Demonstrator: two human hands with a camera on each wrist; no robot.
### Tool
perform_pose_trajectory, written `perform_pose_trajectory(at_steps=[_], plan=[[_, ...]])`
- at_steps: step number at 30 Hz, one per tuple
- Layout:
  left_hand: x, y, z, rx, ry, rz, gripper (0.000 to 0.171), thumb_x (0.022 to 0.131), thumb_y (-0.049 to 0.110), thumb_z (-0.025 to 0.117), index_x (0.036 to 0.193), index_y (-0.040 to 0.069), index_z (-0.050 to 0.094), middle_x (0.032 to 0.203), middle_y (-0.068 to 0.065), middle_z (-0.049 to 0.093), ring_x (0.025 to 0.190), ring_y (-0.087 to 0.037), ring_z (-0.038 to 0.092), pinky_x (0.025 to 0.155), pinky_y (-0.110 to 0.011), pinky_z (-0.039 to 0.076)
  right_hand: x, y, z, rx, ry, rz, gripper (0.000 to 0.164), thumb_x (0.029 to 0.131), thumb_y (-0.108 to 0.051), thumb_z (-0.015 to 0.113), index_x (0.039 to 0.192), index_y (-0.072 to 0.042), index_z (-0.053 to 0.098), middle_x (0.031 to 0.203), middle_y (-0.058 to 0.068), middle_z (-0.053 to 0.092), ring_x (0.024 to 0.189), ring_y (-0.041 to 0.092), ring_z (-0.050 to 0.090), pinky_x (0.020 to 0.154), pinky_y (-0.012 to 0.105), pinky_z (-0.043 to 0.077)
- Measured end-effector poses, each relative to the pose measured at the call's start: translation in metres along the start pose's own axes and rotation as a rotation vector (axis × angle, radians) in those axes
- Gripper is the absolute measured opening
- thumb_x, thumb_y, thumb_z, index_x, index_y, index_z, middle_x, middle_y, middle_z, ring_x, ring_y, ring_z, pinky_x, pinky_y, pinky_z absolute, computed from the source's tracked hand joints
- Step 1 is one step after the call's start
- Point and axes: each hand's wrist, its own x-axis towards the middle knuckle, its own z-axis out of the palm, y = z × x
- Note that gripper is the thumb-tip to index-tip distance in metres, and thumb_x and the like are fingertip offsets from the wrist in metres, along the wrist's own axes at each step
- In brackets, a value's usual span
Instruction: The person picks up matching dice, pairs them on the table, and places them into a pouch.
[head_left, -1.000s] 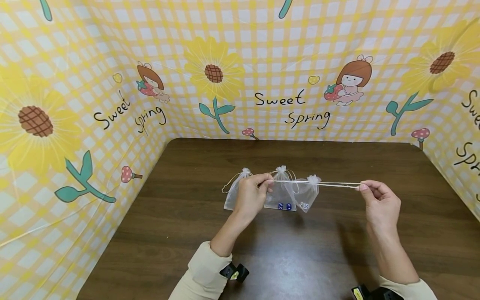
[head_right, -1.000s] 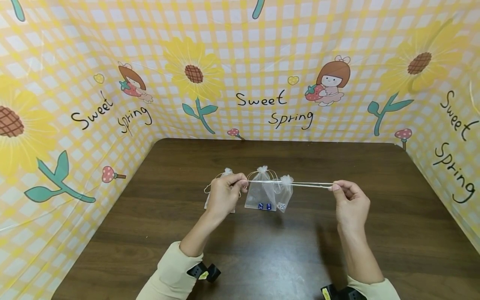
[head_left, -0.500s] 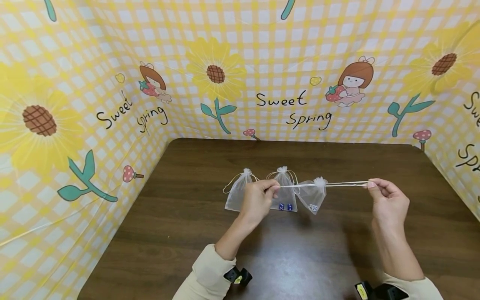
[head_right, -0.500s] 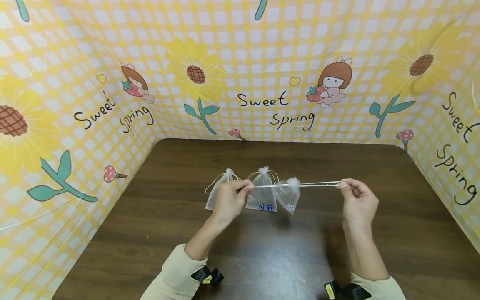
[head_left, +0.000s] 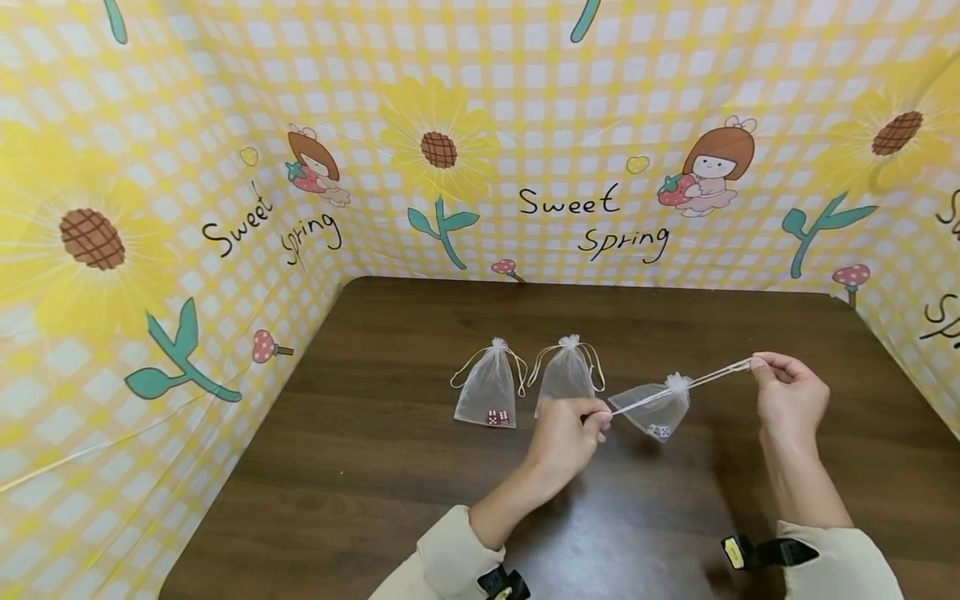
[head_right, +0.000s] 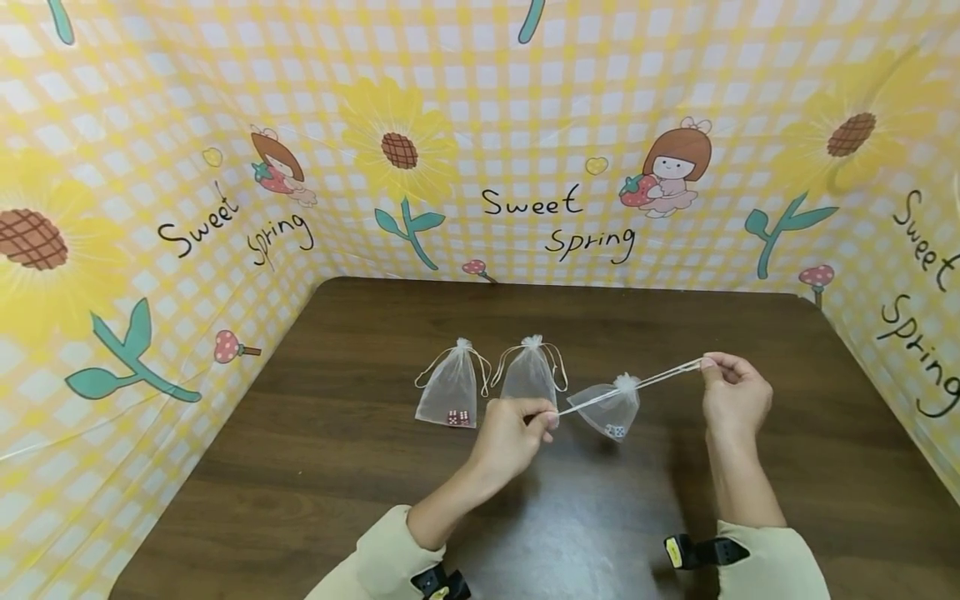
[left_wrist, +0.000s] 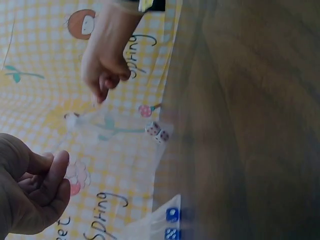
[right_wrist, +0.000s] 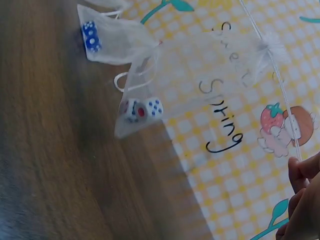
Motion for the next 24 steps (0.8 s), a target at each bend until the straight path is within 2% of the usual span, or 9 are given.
perform_pose_trajectory(at_steps=[5,9,15,18,21,24], plan=[[-0.001,0.001,0.014,-0.033,-0.03,-0.061,0.013,0.084,0.0,0.064,0.074,0.004,0.071,0.063,-0.001,0.065,0.048,0.008,0.052,0.046,-0.01,0.044,0.017,0.003,0.006,-0.23,-0.025,0.026,0.02,0.086,-0.009,0.063,0.071,-0.021,0.067,0.056,-0.021,0.056,0.066,0.001,0.049,0.056,0.016,0.035],[0.005,-0.002,0.019,-0.024,-0.011,-0.048,0.012,0.084,0.0,0.064,0.076,0.003,0.072,0.063,-0.001,0.065,0.047,0.008,0.052,0.046,-0.01,0.044,0.028,0.006,0.016,-0.364,-0.04,0.031,0.015,0.087,-0.016,0.062,0.074,-0.024,0.066,0.056,-0.024,0.052,0.066,0.002,0.045,0.06,0.021,0.035],[0.025,-0.012,0.022,0.111,0.072,-0.011,0.009,0.082,0.006,0.067,0.077,0.007,0.073,0.063,0.004,0.066,0.046,0.008,0.047,0.044,-0.01,0.039,0.032,0.014,0.023,-0.394,-0.013,0.0,0.013,0.086,-0.016,0.064,0.075,-0.022,0.065,0.053,-0.027,0.05,0.058,0.001,0.044,0.054,0.02,0.034],[0.039,-0.016,0.024,0.163,0.1,0.007,0.008,0.082,0.008,0.067,0.078,0.007,0.074,0.065,0.004,0.067,0.048,0.006,0.047,0.046,-0.009,0.039,0.03,0.018,0.021,-0.444,-0.015,-0.032,0.007,0.087,-0.018,0.063,0.081,-0.017,0.067,0.054,-0.028,0.048,0.057,-0.001,0.045,0.053,0.019,0.035],[0.053,-0.02,0.026,0.202,0.124,0.029,0.008,0.082,0.009,0.067,0.078,0.007,0.074,0.068,0.003,0.068,0.054,0.003,0.052,0.05,-0.01,0.041,0.025,0.022,0.017,-0.502,-0.019,-0.076,0.013,0.088,-0.02,0.062,0.09,-0.009,0.069,0.055,-0.031,0.046,0.06,-0.002,0.045,0.056,0.02,0.036],[0.065,-0.023,0.029,0.25,0.14,0.047,0.007,0.082,0.009,0.068,0.078,0.008,0.074,0.071,0.002,0.069,0.06,-0.001,0.058,0.054,-0.011,0.043,0.017,0.028,0.015,-0.535,-0.01,-0.161,0.019,0.088,-0.019,0.063,0.095,-0.002,0.069,0.057,-0.032,0.045,0.06,-0.005,0.045,0.06,0.02,0.036]])
